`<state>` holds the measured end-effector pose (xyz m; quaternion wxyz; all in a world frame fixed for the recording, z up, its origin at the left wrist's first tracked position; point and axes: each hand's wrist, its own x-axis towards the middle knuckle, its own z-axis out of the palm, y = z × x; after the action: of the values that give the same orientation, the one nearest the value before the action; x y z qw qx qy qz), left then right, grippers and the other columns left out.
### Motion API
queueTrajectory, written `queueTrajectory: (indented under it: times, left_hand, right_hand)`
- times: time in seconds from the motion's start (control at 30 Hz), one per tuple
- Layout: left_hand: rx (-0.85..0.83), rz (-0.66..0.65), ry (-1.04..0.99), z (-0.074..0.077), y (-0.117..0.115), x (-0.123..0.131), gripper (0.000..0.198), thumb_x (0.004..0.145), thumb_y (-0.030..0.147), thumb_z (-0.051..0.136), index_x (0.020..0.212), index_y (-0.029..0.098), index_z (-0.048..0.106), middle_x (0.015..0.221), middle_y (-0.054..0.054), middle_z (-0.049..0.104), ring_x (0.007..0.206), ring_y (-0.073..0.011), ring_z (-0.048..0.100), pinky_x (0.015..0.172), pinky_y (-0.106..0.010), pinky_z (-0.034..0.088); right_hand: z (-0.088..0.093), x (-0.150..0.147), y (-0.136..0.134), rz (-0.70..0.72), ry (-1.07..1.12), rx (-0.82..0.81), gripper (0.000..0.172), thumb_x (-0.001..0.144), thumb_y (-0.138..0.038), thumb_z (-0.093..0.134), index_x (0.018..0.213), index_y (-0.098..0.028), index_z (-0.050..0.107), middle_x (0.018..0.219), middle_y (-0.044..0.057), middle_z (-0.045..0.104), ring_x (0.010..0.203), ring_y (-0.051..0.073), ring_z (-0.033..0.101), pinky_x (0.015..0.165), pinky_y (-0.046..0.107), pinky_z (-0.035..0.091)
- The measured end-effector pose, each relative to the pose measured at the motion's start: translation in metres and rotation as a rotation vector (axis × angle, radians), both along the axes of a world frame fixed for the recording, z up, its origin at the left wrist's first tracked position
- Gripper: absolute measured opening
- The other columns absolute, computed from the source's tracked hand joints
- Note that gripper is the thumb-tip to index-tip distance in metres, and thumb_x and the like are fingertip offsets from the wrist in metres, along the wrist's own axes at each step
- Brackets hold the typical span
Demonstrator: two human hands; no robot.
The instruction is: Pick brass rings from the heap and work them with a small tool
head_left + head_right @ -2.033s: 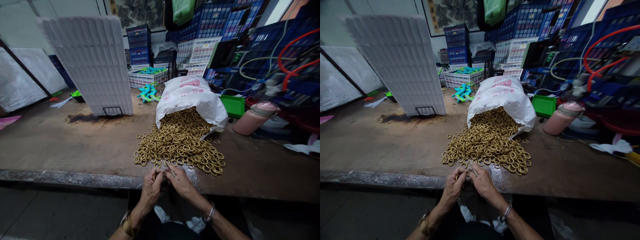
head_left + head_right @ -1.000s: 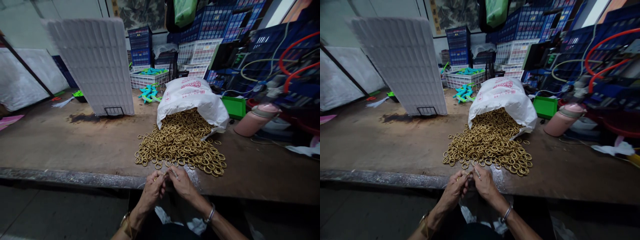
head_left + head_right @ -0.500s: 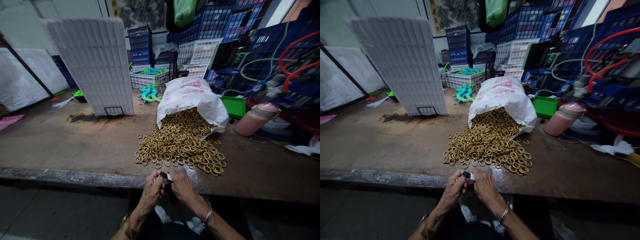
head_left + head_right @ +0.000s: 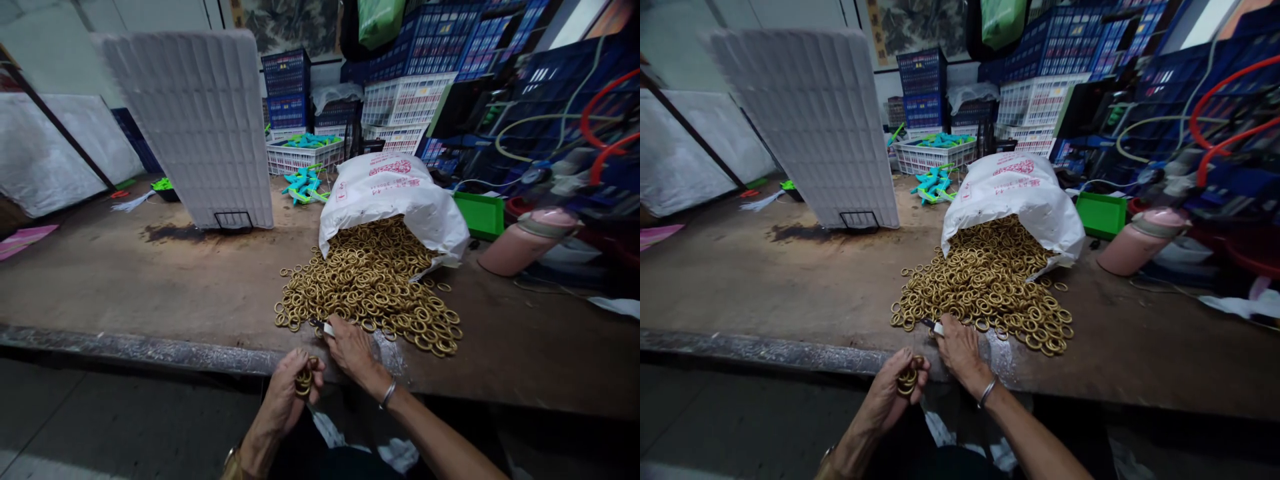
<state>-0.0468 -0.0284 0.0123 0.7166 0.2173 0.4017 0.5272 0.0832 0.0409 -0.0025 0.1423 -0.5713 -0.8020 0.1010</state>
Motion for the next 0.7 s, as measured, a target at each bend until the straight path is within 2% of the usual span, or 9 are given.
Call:
queueTrajectory:
  times: [0.2, 0.37, 0.5, 0.7]
  left_hand:
    - [-0.085, -0.017, -0.194, 0.004, 0.004, -0.007, 0.021, 0.073, 0.035, 0.057, 0.081, 0.017, 0.053, 0.066, -0.001, 0.055, 0.05, -0.0088, 0.051, 0.037, -0.015, 0.033]
    - [-0.139, 0.0, -0.298, -0.001, 0.009, -0.007, 0.027, 0.07, 0.034, 0.06, 0.058, 0.013, 0.048, 0.069, -0.003, 0.054, 0.057, -0.0094, 0.051, 0.039, -0.016, 0.032]
    - [-0.122, 0.037, -0.19, -0.004, 0.012, 0.0, 0.026, 0.067, 0.033, 0.064, 0.062, 0.014, 0.047, 0.065, 0.0, 0.053, 0.053, -0.0081, 0.05, 0.038, -0.015, 0.031]
    - [-0.017, 0.025, 0.151, -0.005, 0.014, 0.016, 0.033, 0.07, 0.045, 0.058, 0.087, 0.018, 0.05, 0.057, 0.006, 0.048, 0.041, -0.0053, 0.043, 0.034, -0.014, 0.029]
  right_hand:
    - [-0.001, -0.006, 0.002, -0.002, -0.05, -0.042, 0.016, 0.076, -0.014, 0.043, 0.089, -0.02, 0.05, 0.087, 0.005, 0.059, 0.073, 0.015, 0.054, 0.059, 0.025, 0.027]
    - [-0.004, 0.003, 0.004, 0.018, 0.065, -0.015, 0.015, 0.073, -0.011, 0.042, 0.083, -0.02, 0.049, 0.079, 0.002, 0.059, 0.069, 0.014, 0.053, 0.058, 0.023, 0.027]
    - [-0.006, 0.012, 0.0, 0.005, 0.282, -0.086, 0.013, 0.075, -0.014, 0.039, 0.082, -0.021, 0.048, 0.068, -0.001, 0.058, 0.062, 0.013, 0.052, 0.056, 0.021, 0.031]
    - [-0.006, 0.022, -0.02, 0.034, 0.508, -0.118, 0.011, 0.077, -0.019, 0.039, 0.082, -0.021, 0.048, 0.07, 0.0, 0.058, 0.064, 0.013, 0.054, 0.059, 0.021, 0.036]
